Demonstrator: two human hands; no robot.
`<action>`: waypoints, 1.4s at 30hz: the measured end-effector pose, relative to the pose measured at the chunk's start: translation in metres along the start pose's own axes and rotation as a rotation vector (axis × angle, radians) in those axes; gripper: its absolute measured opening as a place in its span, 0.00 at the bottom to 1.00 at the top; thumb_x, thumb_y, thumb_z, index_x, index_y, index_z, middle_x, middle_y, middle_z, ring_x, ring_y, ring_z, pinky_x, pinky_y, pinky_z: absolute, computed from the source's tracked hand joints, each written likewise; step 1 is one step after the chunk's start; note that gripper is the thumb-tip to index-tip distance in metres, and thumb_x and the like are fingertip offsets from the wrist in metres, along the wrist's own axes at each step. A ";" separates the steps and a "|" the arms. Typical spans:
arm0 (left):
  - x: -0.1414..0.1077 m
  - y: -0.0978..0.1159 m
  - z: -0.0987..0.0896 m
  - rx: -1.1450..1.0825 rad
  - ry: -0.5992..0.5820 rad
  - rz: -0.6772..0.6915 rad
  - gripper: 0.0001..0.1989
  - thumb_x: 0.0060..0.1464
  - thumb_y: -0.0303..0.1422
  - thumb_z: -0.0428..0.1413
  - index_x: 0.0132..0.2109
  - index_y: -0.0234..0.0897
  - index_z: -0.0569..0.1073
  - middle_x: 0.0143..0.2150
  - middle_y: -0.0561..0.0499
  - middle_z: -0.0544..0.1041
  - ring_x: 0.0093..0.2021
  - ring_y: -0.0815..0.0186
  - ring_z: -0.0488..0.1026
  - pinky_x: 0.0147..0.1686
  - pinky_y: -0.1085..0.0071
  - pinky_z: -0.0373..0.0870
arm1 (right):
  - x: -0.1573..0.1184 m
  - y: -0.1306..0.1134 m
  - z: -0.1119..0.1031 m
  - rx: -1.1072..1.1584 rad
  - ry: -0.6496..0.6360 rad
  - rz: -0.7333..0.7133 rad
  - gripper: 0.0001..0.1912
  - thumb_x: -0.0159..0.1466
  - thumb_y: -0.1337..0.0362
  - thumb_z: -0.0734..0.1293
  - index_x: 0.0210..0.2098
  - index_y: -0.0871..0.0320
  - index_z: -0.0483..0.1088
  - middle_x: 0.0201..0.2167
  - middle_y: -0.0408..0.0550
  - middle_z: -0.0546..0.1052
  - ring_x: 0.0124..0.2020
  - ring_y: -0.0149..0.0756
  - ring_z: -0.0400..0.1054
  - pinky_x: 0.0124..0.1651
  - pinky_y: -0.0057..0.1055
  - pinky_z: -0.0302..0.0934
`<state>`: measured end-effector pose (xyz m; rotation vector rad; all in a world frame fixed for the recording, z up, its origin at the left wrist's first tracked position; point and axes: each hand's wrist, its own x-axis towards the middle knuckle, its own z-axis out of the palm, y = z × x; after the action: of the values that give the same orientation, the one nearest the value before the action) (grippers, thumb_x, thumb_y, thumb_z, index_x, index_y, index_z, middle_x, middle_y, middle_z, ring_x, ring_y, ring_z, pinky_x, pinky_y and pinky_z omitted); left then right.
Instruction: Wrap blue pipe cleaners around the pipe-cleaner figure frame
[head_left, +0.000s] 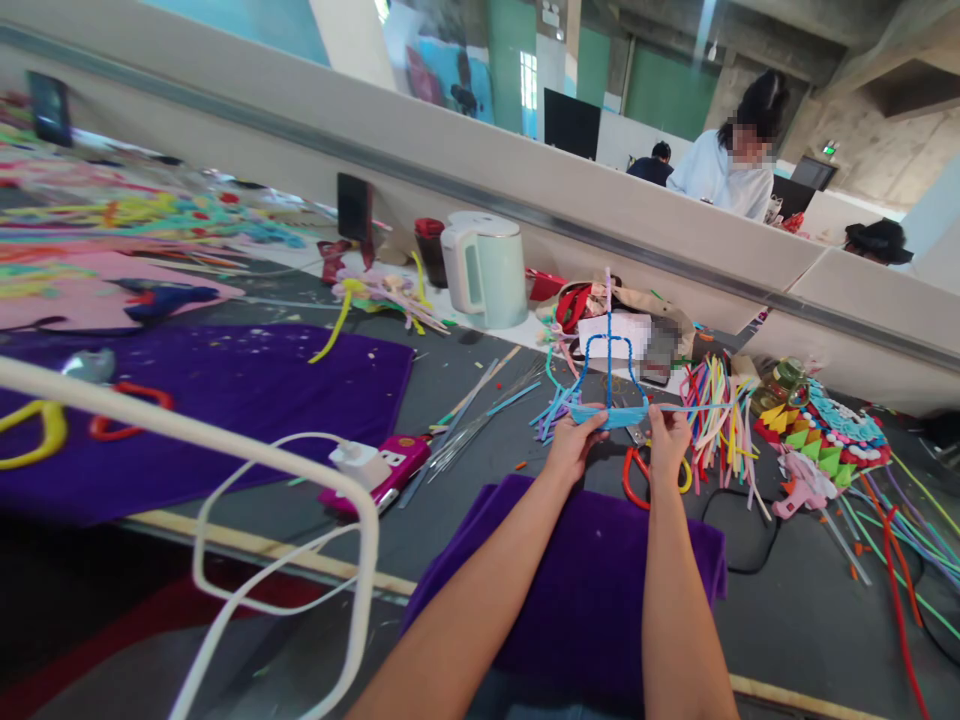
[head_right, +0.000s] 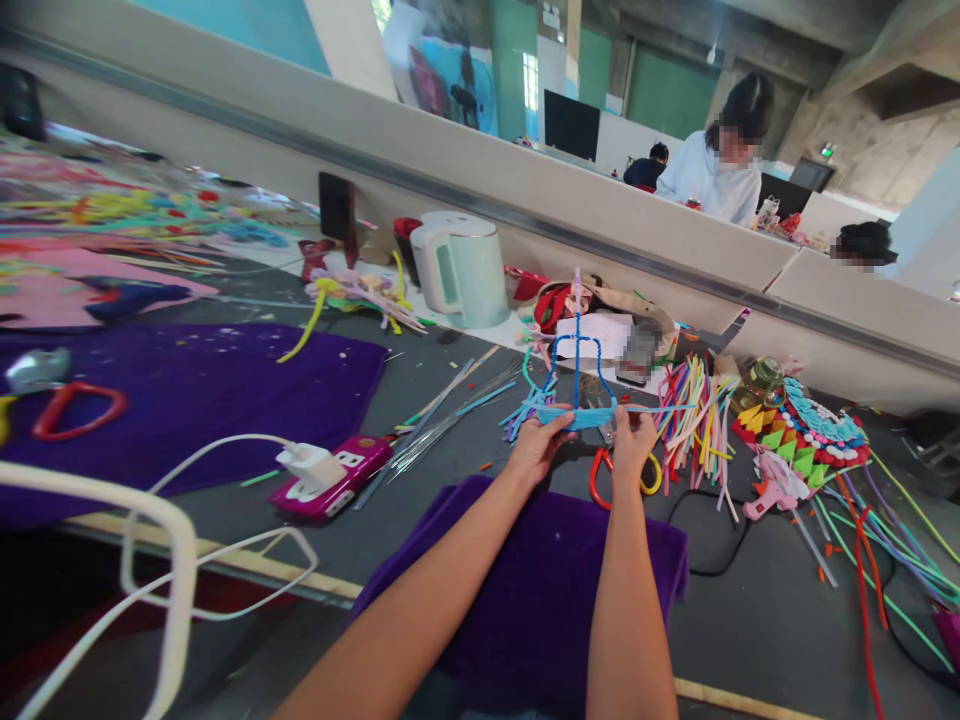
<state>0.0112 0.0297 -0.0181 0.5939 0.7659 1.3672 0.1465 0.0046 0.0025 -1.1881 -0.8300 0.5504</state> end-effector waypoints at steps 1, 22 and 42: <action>0.000 0.000 0.000 0.002 0.003 0.000 0.15 0.35 0.29 0.68 0.35 0.33 0.76 0.30 0.51 0.77 0.26 0.70 0.73 0.24 0.76 0.74 | 0.000 0.001 0.000 -0.022 -0.001 -0.021 0.17 0.55 0.52 0.67 0.33 0.62 0.69 0.25 0.45 0.72 0.26 0.30 0.65 0.25 0.25 0.60; 0.001 0.000 -0.001 -0.007 -0.047 0.023 0.19 0.33 0.31 0.69 0.37 0.33 0.76 0.33 0.50 0.78 0.27 0.71 0.73 0.26 0.76 0.74 | -0.003 -0.008 0.003 0.011 -0.062 0.003 0.16 0.56 0.53 0.66 0.33 0.61 0.67 0.26 0.46 0.74 0.24 0.30 0.66 0.22 0.23 0.59; -0.002 0.003 0.002 0.024 -0.051 0.043 0.21 0.35 0.30 0.68 0.41 0.32 0.75 0.36 0.46 0.80 0.29 0.69 0.75 0.25 0.76 0.73 | -0.005 -0.004 0.007 0.080 -0.106 0.009 0.16 0.57 0.53 0.66 0.34 0.60 0.66 0.25 0.44 0.72 0.23 0.28 0.64 0.21 0.22 0.58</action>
<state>0.0111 0.0284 -0.0146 0.6650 0.7326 1.3787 0.1380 0.0036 0.0059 -1.0971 -0.8848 0.6529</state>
